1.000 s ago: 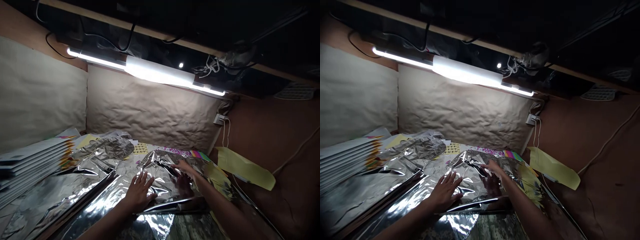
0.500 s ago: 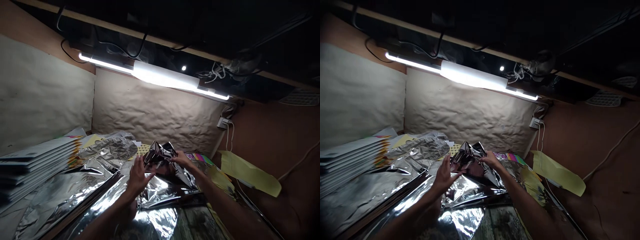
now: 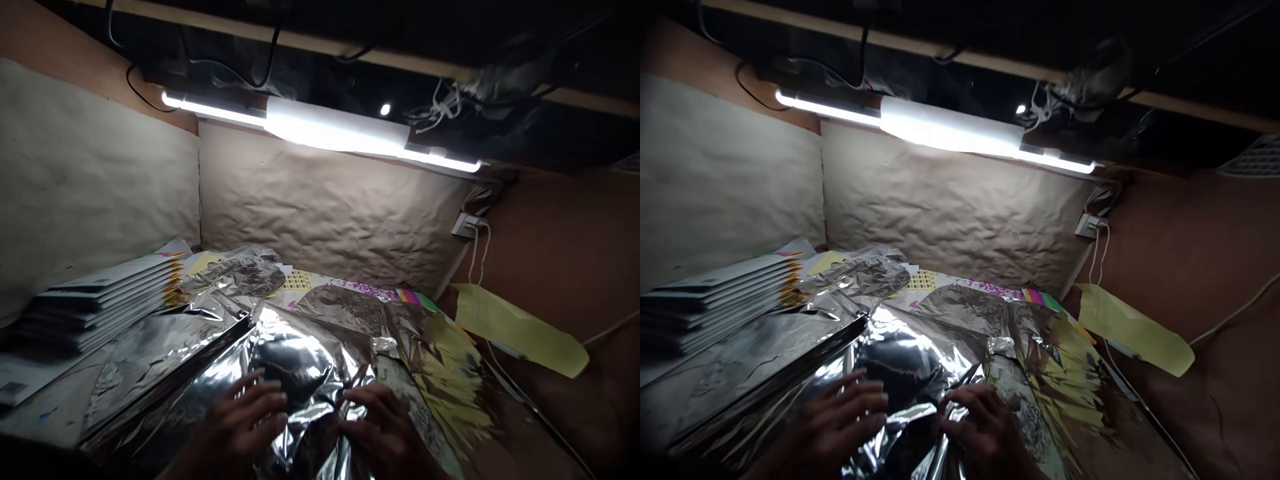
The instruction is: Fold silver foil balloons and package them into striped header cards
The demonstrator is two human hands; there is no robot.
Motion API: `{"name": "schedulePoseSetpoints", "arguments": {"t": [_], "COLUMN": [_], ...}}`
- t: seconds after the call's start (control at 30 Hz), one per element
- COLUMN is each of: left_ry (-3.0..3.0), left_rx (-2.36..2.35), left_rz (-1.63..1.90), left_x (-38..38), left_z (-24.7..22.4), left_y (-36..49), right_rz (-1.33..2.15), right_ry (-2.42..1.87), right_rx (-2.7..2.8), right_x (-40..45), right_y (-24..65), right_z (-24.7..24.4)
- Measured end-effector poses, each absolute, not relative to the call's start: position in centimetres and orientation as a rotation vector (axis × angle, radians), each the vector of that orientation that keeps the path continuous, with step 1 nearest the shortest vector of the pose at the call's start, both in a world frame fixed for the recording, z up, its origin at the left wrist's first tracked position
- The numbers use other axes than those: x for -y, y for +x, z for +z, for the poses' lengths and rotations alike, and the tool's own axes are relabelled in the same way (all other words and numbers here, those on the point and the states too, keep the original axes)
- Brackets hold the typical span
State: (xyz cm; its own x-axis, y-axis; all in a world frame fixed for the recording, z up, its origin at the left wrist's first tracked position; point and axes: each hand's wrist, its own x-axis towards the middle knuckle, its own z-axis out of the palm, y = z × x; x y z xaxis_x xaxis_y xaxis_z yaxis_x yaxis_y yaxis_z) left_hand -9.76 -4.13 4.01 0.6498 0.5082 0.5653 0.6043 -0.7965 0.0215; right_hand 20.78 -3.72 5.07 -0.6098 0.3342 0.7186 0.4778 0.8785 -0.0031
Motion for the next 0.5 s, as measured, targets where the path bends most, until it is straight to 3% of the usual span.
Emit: {"name": "schedulePoseSetpoints", "arguments": {"t": [0.17,0.33,0.5], "left_ry": [-2.884,-2.983,-2.781], "left_rx": [1.112,1.353,2.15], "left_rz": [-0.646,-0.685,-0.58], "left_x": [7.7,8.1,6.2], "left_z": [-1.2,0.5,1.4], "left_y": [-10.2,-9.5,-7.7], "right_rz": [-0.169,0.225,0.454], "right_ry": [-0.72,-0.783,-1.242], "right_rx": [2.339,2.34,1.968], "right_x": [7.1,8.4,7.8], "right_y": [21.6,21.8,21.2], "right_z": [0.6,0.4,-0.9]}}
